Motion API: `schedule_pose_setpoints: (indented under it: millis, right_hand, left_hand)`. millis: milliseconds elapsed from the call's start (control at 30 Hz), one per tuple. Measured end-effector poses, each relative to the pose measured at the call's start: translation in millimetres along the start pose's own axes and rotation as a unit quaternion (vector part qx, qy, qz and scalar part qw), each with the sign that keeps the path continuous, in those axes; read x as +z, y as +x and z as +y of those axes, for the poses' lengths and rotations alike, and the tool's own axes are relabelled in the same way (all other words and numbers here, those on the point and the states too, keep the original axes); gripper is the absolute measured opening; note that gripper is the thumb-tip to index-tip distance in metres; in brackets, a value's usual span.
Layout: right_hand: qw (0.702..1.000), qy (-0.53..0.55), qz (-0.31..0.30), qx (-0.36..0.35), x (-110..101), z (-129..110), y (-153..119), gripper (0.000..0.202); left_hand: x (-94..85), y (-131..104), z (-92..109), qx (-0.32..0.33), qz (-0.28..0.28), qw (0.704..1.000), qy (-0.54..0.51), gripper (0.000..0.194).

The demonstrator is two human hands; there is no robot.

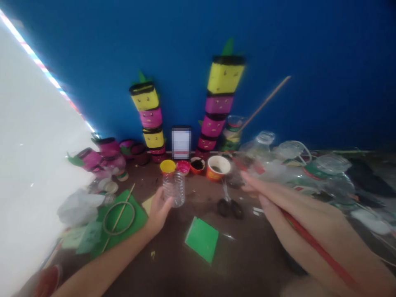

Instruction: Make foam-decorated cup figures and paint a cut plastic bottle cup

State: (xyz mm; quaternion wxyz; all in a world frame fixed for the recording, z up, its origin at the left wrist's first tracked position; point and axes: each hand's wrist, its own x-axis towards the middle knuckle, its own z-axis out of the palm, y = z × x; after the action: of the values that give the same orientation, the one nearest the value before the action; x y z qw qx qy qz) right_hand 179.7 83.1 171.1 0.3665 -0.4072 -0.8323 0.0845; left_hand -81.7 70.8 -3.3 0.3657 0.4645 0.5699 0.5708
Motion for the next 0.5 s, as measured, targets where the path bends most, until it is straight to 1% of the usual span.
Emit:
schedule_pose_setpoints:
  millis: [100,167,233,300,400,500]
  right_hand:
    - [0.997,0.001,-0.076,-0.014,7.8,9.8,17.7,0.040]
    - [0.992,0.009,-0.125,-0.018,14.7,16.6,22.8,0.042]
    - [0.988,0.011,-0.156,-0.008,20.3,22.7,24.6,0.041]
    - [0.985,0.014,-0.172,0.006,23.3,26.3,26.1,0.039]
    - [0.987,0.012,-0.157,0.016,24.1,26.4,30.1,0.036]
    - [0.984,-0.002,-0.175,0.019,23.9,24.8,32.5,0.034]
  left_hand:
    - [-0.6,-0.4,-0.7,-0.001,0.009,1.000,0.005,0.030]
    - [-0.6,-0.8,0.1,0.005,0.007,1.000,0.003,0.030]
    - [-0.4,-1.2,1.8,0.009,0.001,1.000,0.001,0.029]
    - [-0.1,-1.4,4.2,0.011,-0.005,1.000,0.001,0.029]
    - [0.3,-1.8,9.0,0.006,-0.004,1.000,0.004,0.028]
    - [0.4,-3.3,13.5,-0.013,0.033,0.999,0.009,0.031]
